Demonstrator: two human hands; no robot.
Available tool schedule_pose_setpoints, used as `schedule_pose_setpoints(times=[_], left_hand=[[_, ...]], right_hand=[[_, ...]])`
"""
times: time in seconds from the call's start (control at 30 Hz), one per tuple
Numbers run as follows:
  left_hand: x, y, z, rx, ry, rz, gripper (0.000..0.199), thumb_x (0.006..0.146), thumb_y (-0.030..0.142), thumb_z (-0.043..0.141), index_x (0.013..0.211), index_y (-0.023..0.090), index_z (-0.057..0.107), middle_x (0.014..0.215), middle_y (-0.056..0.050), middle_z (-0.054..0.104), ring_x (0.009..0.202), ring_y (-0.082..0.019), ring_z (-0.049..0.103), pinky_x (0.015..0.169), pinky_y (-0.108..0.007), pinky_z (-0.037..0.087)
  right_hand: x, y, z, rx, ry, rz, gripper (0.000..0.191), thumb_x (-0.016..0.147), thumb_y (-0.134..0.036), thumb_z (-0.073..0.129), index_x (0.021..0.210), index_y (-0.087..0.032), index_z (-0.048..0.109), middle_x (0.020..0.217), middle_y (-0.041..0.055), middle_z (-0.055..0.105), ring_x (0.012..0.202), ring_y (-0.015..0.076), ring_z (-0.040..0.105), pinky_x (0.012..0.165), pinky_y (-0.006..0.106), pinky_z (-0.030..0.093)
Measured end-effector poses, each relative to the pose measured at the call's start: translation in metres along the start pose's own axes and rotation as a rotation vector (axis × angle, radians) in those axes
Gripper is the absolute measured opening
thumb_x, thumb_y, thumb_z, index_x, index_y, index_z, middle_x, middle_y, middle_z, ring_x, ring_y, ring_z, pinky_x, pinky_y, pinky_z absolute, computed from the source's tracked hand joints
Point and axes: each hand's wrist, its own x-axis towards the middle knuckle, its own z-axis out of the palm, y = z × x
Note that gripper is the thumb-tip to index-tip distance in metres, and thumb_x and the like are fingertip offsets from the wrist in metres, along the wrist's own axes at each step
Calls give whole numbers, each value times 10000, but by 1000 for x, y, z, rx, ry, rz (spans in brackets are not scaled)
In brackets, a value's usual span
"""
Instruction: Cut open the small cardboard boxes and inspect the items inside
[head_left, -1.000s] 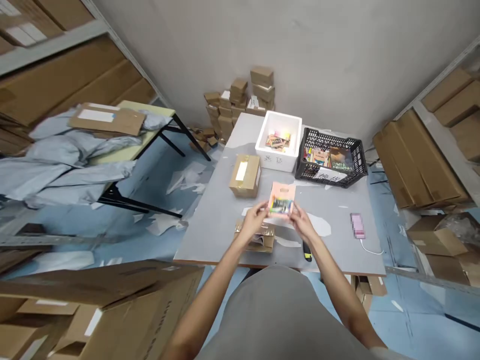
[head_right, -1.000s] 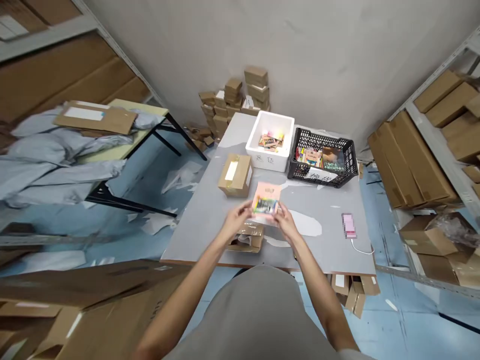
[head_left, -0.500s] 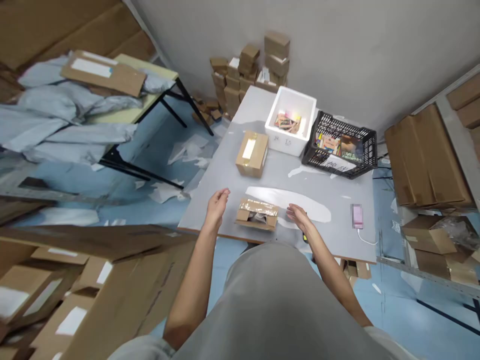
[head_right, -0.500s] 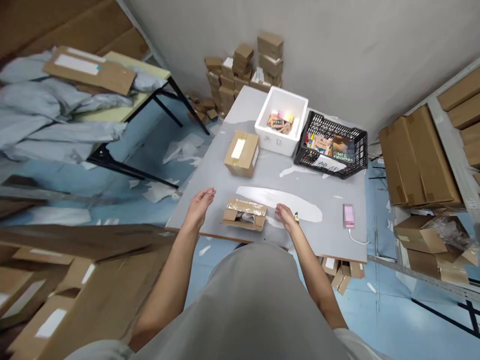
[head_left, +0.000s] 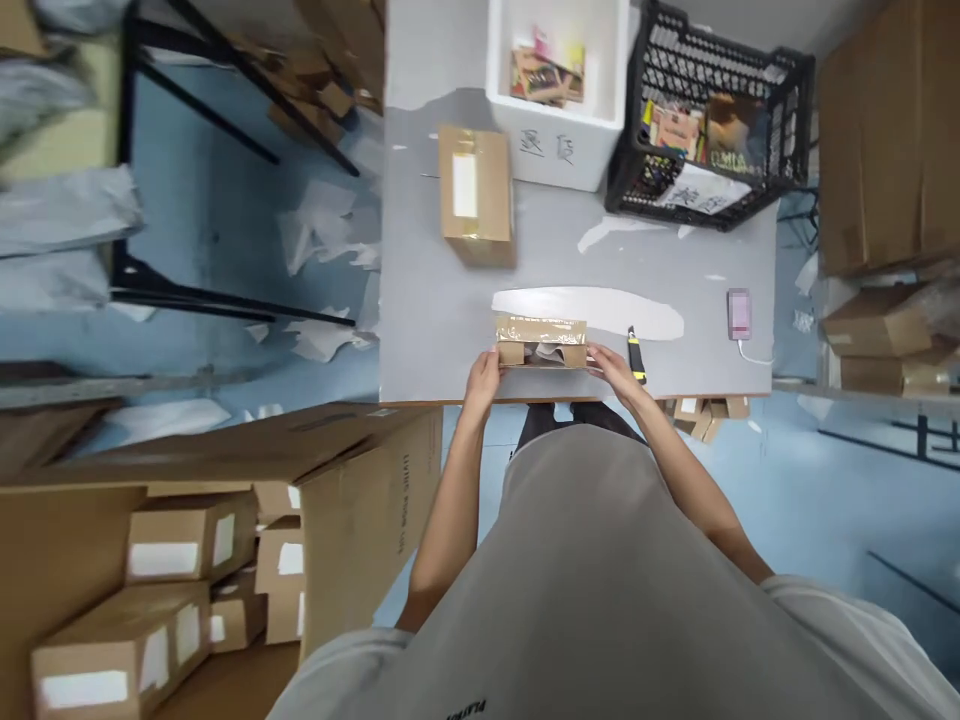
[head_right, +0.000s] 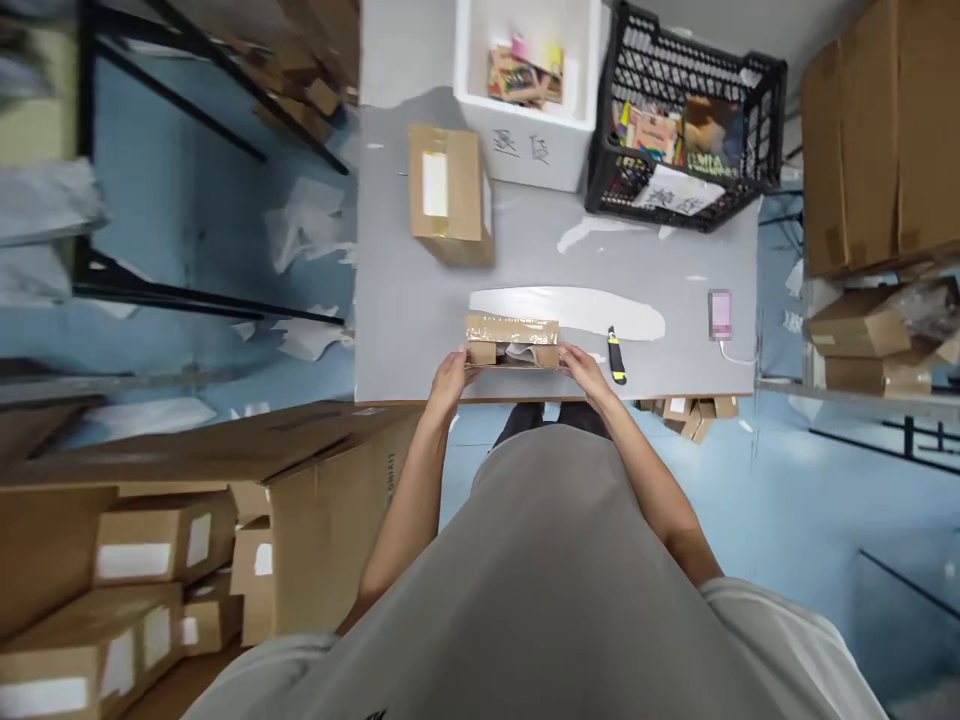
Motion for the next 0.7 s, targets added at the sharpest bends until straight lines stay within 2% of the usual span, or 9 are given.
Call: schedule_pose_setpoints(times=[0.07,0.17,0.3,0.43,0.5,0.57,0.7], left_hand=[[-5,4,9,21,-62,61,479,1108,669,563,1207,227,719,1333,-136,799,1244,-277,779,1153,-446,628],[-16,14,31,73,-185,158,598,1082,752,578,1294,219,747,1461,-144,776,1365,-302,738,1172,-437,619],[-37,30,70,174,-316,271,712,1063,829,563,1371,220,765,1505,-140,772,1464,-330,694,1243,-444,566],[-64,42,119,262,-359,381,686,1083,804,576,1391,227,784,1513,-137,777,1490,-334,680,1310,-460,509],[-77,43,155,288,-386,435,658,1100,778,573,1387,228,791,1516,-133,778,1492,-332,682,1328,-465,493],[-90,42,203,308,-425,483,632,1109,754,582,1394,231,791,1537,-134,770,1507,-333,674,1343,-478,480],[-120,25,321,348,-512,555,591,1109,718,615,1425,245,776,1591,-136,740,1533,-333,658,1340,-490,490]], right_hand=[[-25,3,-15,42,68,-39,478,892,-624,931,1239,-305,852,1298,35,860,1236,245,777,1197,446,585],[-63,11,-42,98,178,-73,489,889,-645,939,1219,-296,851,1279,42,852,1230,251,779,1167,437,602],[-106,26,-78,174,298,-105,504,882,-680,939,1191,-295,836,1291,40,833,1195,242,777,1123,412,624],[-130,42,-122,250,356,-133,530,835,-726,955,1100,-291,808,1213,34,823,1147,233,770,1081,397,636],[-135,50,-154,280,384,-164,538,826,-737,953,1069,-286,787,1162,30,814,1140,229,760,1080,398,636],[-140,58,-196,307,426,-199,548,816,-746,951,1040,-283,762,1116,26,802,1135,227,750,1078,399,637],[-153,84,-301,381,560,-237,575,766,-757,972,973,-288,711,1042,8,766,1076,216,736,1028,381,643]])
